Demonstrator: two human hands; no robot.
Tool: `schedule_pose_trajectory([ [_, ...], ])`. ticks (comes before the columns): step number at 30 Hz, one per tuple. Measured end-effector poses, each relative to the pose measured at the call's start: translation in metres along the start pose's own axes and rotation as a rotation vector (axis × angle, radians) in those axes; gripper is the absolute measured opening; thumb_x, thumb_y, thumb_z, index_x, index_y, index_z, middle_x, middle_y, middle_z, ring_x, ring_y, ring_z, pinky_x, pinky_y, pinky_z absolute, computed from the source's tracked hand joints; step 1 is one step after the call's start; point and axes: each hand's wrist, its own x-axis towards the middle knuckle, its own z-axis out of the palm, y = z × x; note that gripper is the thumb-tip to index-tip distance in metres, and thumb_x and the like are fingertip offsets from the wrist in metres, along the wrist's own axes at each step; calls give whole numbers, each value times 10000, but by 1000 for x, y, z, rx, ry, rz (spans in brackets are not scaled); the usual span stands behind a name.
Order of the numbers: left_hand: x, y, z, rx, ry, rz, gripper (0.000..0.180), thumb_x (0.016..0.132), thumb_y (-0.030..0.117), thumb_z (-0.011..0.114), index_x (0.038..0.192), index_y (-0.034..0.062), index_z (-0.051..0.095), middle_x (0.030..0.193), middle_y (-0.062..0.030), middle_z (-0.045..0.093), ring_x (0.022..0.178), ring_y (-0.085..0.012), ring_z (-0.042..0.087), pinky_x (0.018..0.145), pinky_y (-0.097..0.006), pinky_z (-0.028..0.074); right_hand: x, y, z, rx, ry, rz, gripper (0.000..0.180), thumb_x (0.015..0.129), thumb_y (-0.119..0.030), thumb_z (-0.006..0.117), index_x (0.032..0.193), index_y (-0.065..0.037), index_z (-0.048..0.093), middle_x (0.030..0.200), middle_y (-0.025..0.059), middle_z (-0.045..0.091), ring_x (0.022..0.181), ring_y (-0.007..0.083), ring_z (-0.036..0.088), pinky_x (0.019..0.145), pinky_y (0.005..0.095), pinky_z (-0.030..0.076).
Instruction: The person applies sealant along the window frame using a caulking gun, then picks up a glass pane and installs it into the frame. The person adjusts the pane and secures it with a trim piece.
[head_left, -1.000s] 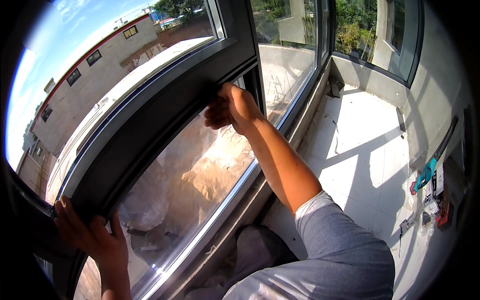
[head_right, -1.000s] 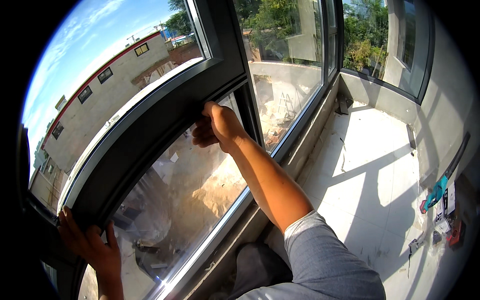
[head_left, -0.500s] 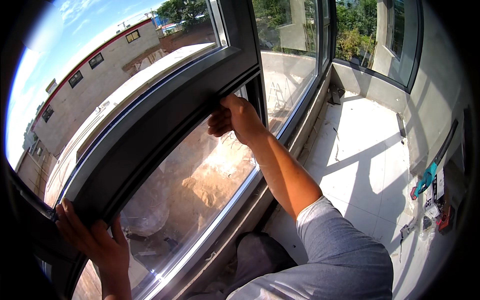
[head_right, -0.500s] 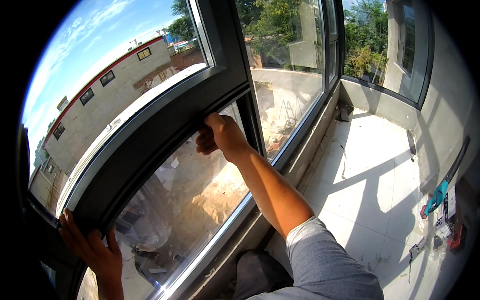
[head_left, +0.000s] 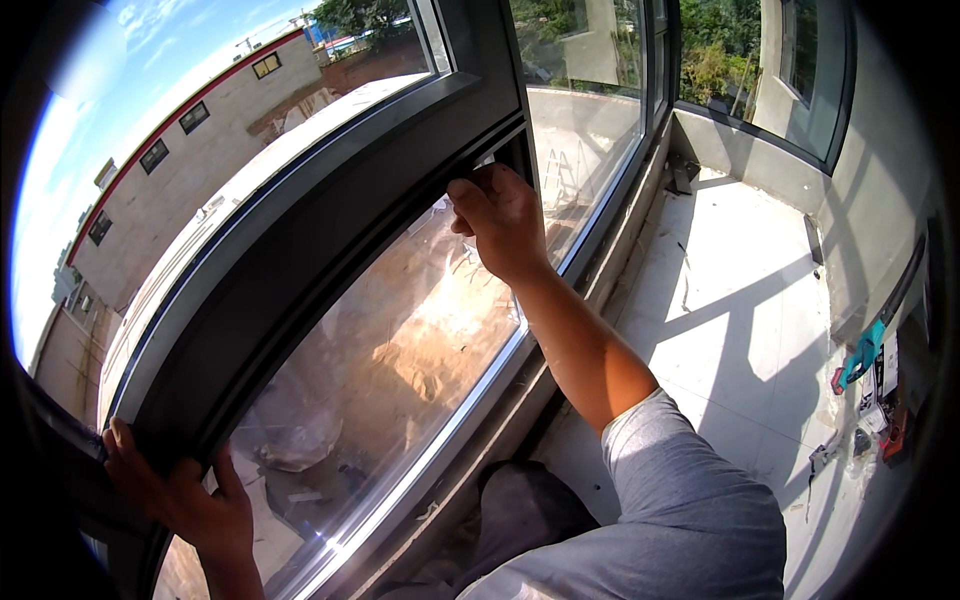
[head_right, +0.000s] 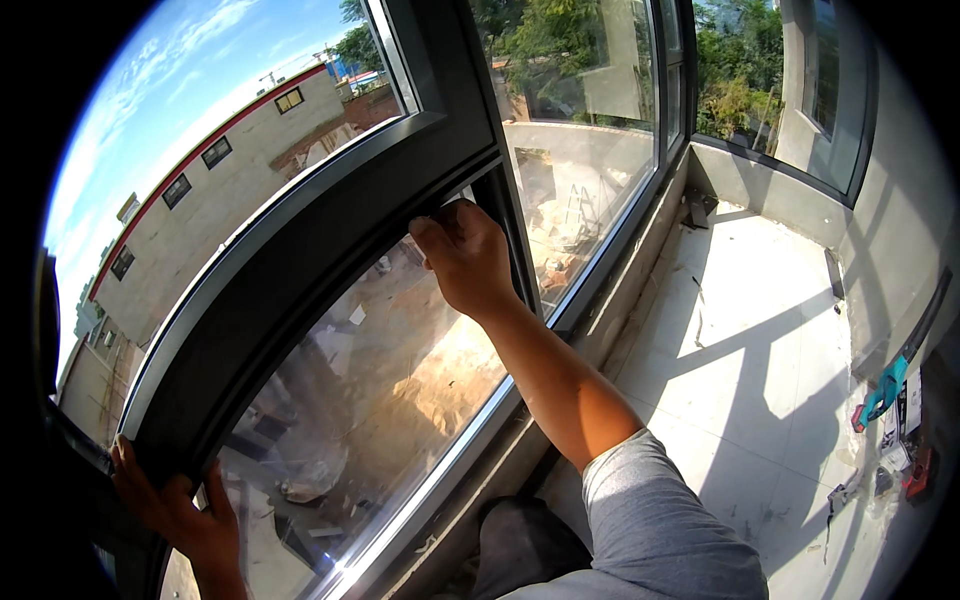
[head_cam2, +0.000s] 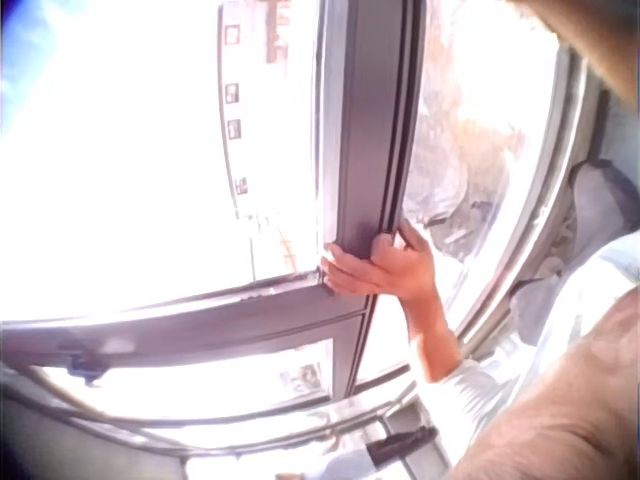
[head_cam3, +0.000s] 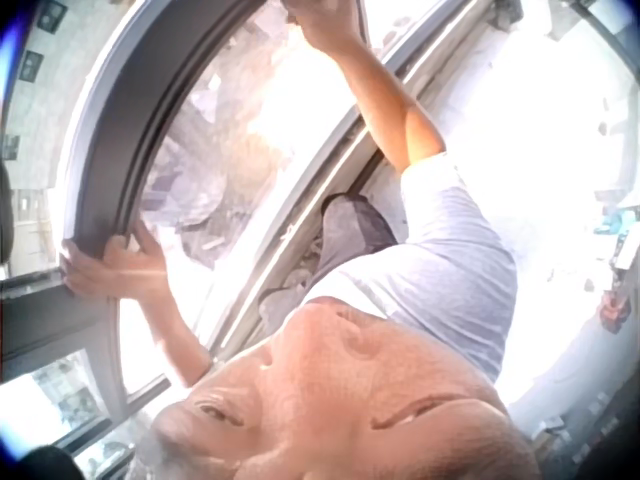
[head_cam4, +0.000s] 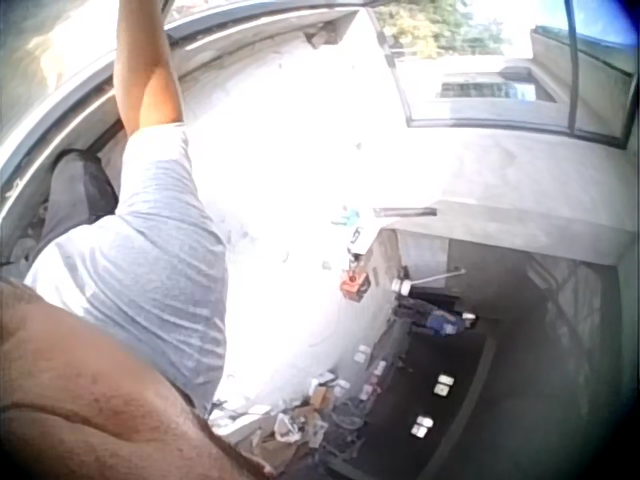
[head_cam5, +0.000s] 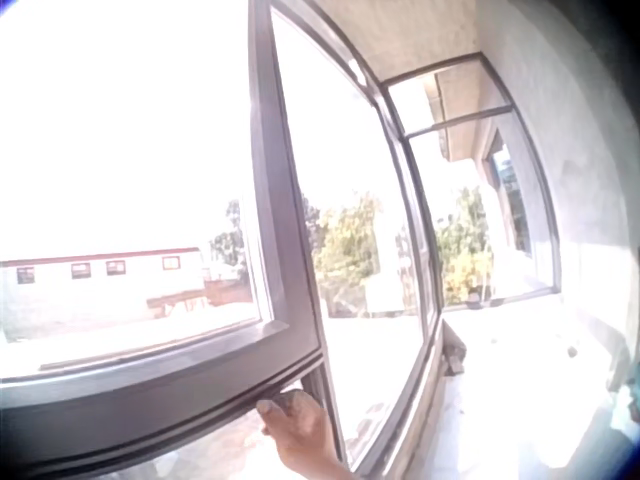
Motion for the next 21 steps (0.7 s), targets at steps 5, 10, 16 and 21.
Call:
schedule_pose_trajectory([
  [5,-5,-3,-1,38,-15,-29,319,977,339,657,1062,104,458,1544,-277,360,1435,-524,316,1141,-678,272,21,11,-27,-403,418,-1103,543,1027,-393,387,1268,72,528,1373,261,516,1314,351,474,1133,449,317],
  [10,-2,1,-2,13,-43,-58,375,950,346,689,1120,113,450,1541,-254,360,1436,-518,306,1133,-676,283,94,3,5,-610,260,-1254,748,1016,-584,320,1362,33,563,1430,236,533,1394,423,421,1192,549,210],
  [16,-2,-10,-8,-56,-65,-51,420,918,357,738,1057,106,431,1533,-262,370,1417,-518,333,1130,-648,275,105,3,12,-551,214,-1318,531,965,-455,438,1099,-15,704,1153,179,692,1239,361,568,1160,539,256],
  [21,1,-8,-16,-38,-84,-70,466,880,363,781,1039,91,437,1541,-241,377,1421,-477,336,1121,-590,299,58,-1,-2,-592,243,-1251,662,1022,-540,311,1305,-29,622,1363,199,602,1413,361,433,1223,524,113],
])
